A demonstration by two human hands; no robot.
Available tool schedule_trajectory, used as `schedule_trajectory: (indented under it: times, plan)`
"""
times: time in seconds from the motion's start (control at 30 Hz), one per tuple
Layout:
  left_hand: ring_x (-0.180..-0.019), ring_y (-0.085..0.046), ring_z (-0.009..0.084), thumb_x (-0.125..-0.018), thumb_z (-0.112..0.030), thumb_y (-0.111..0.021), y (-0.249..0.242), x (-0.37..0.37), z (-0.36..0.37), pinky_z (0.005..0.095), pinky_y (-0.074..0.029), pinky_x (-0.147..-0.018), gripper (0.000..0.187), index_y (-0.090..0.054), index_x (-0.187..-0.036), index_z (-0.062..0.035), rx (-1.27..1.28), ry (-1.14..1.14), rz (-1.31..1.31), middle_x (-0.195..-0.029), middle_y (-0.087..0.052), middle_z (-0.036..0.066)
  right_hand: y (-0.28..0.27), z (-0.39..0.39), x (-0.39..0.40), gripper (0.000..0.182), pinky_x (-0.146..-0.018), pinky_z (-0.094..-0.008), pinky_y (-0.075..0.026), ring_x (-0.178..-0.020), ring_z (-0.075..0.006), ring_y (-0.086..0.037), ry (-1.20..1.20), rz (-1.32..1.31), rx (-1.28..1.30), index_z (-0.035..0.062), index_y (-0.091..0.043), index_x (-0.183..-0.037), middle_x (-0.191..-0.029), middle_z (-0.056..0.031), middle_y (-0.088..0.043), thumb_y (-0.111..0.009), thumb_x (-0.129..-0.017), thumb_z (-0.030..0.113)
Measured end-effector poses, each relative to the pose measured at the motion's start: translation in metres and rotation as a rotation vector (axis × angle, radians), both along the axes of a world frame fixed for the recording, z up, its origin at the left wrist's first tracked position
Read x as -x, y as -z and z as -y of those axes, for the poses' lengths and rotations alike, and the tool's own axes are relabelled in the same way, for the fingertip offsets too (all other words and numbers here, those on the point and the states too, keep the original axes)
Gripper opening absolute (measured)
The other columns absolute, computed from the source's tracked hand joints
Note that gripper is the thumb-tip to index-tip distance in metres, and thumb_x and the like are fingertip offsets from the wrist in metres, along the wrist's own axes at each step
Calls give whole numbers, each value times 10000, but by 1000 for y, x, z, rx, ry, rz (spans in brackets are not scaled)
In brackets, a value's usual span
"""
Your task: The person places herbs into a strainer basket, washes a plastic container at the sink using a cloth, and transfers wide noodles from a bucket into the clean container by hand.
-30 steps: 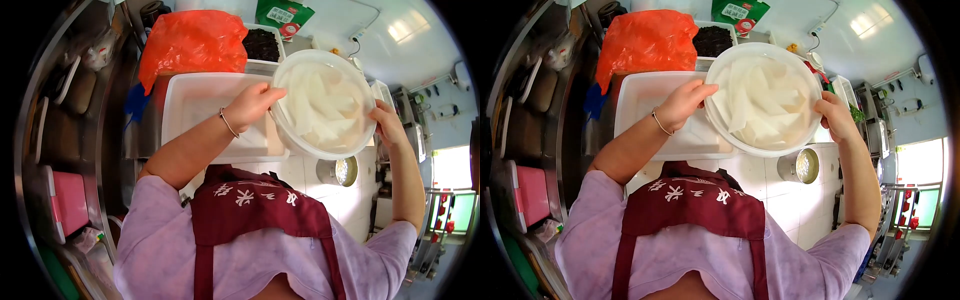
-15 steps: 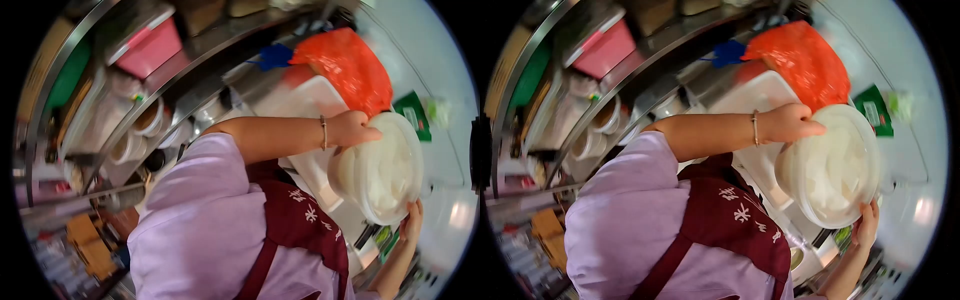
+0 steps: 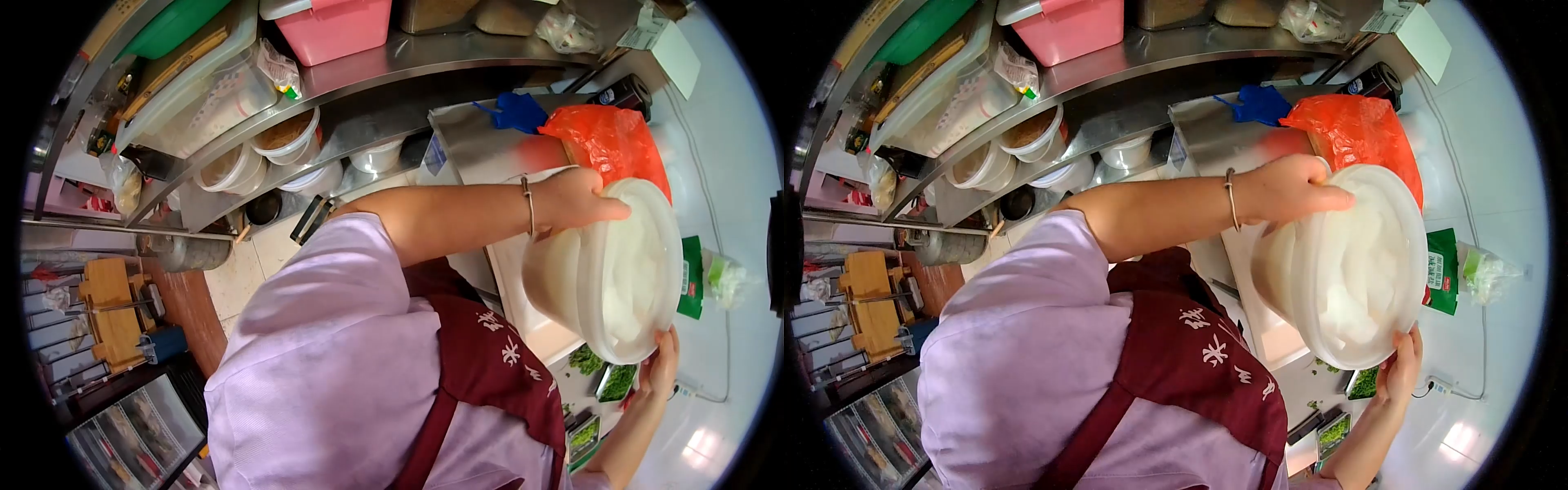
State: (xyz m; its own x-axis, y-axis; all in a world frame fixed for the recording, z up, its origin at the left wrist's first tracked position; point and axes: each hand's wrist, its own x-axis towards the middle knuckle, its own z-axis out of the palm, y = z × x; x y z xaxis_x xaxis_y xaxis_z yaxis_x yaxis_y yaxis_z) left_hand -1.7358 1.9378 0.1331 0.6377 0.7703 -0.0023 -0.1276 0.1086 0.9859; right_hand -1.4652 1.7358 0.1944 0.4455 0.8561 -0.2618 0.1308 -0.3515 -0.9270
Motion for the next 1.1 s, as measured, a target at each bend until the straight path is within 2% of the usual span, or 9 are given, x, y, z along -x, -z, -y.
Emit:
schedule_trajectory:
  times: [0.07,0.17,0.23,0.3,0.53,0.63,0.8,0.83,1.1]
  plan:
    - [-637,-488,93,-737,-347,-709,-5,5,-8,265,-406,-537,376,-589,-708,8,-56,-58,42,-696,-547,35,0,-10,18,344,-375,-156,-265,-462,-17,-387,59,18,-27,-16,-519,-1091,-719,12,-558,-535,-850,229]
    - [-644,-510,95,-747,-324,-702,-15,14,-23,265,-413,-558,341,-619,-708,5,-162,-113,15,-683,-573,24,-5,-19,33,335,-385,-158,-290,-497,-27,-430,108,12,-59,4,-517,-1095,-768,6,-574,-535,-855,238]
    - [-679,-539,101,-766,-288,-669,-36,24,-32,256,-426,-638,295,-660,-812,3,21,74,75,-736,-608,17,-5,-26,46,355,-392,-178,-302,-568,-37,-483,139,-75,-81,3,-501,-1134,-847,-13,-592,-537,-840,198]
    - [-734,-562,98,-819,-213,-603,-33,26,-51,248,-442,-661,209,-661,-871,-20,-50,58,116,-790,-622,15,-11,-41,53,291,-386,-166,-313,-538,-45,-471,-28,-128,-92,2,-534,-1076,-822,-9,-586,-524,-849,184]
    - [-741,-586,104,-829,-203,-596,-51,29,-95,237,-457,-676,225,-619,-896,11,-10,59,159,-845,-638,45,10,-82,67,268,-446,-185,-371,-544,-65,-487,17,-237,-103,-23,-550,-994,-792,-33,-587,-548,-821,181]
    - [-727,-582,102,-823,-202,-604,-47,21,-116,233,-452,-660,222,-614,-887,10,9,45,120,-832,-634,45,15,-93,71,253,-468,-193,-383,-602,-81,-551,42,-274,-121,-10,-543,-979,-818,-50,-606,-537,-821,186]
    - [-658,-536,81,-820,-204,-610,-38,2,-132,217,-415,-586,197,-589,-817,-8,-50,24,62,-766,-598,24,31,-100,61,225,-455,-200,-372,-570,-69,-460,58,-328,-69,28,-549,-981,-781,-16,-556,-541,-812,177]
    - [-642,-519,73,-820,-205,-611,-38,-2,-132,214,-404,-565,195,-579,-791,-16,-53,32,50,-749,-585,16,33,-98,57,218,-523,-220,-401,-650,-110,-586,51,-311,-60,10,-531,-940,-811,-54,-617,-508,-813,185]
    - [-624,-482,62,-810,-213,-632,-34,-34,-122,214,-382,-559,197,-547,-729,-54,-30,107,43,-722,-558,-6,40,-80,41,231,-498,-225,-416,-641,-99,-574,135,-286,-36,4,-540,-955,-802,-56,-615,-498,-800,172]
